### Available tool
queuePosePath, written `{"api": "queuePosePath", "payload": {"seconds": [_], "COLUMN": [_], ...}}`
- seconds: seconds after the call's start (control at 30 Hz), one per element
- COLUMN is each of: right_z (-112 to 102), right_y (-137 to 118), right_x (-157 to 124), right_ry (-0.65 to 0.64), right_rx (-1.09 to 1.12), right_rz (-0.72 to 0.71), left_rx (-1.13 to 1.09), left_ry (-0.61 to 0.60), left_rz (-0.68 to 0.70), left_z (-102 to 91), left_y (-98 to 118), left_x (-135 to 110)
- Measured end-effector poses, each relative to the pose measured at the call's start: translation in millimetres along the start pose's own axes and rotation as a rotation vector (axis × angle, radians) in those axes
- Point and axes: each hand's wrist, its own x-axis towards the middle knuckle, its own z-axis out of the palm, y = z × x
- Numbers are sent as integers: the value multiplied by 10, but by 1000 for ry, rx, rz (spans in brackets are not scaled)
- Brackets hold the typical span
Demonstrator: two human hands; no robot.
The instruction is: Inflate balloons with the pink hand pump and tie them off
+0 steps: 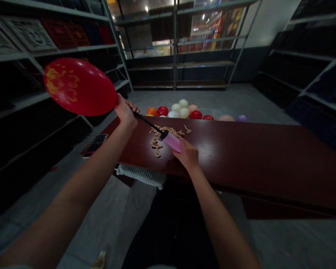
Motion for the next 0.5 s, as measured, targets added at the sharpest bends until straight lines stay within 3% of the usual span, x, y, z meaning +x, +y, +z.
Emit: {"api": "queuePosePath", "payload": {"seconds": [0.1, 0.2, 0.3, 0.37, 0.5], "right_z": [12, 25, 16, 1, -4], "right_y": [9, 15, 17, 15, 1], "right_x": [20, 34, 46, 49, 41], "right_ry": [5, 2, 3, 3, -13], "right_rx": [-3, -6, -15, -36, -69], "right_rz": [68, 127, 168, 189, 150], "left_rx": [22, 79, 160, 178, 140], "left_ry": [-87, -174, -226, -198, -101], "left_rz": [-23, -80, -131, -156, -239], "left_z": [213, 321, 317, 277, 139], "left_y": [-213, -556, -894, -1038, -1082], "left_x": [-129, -311, -498, -570, -548]}}
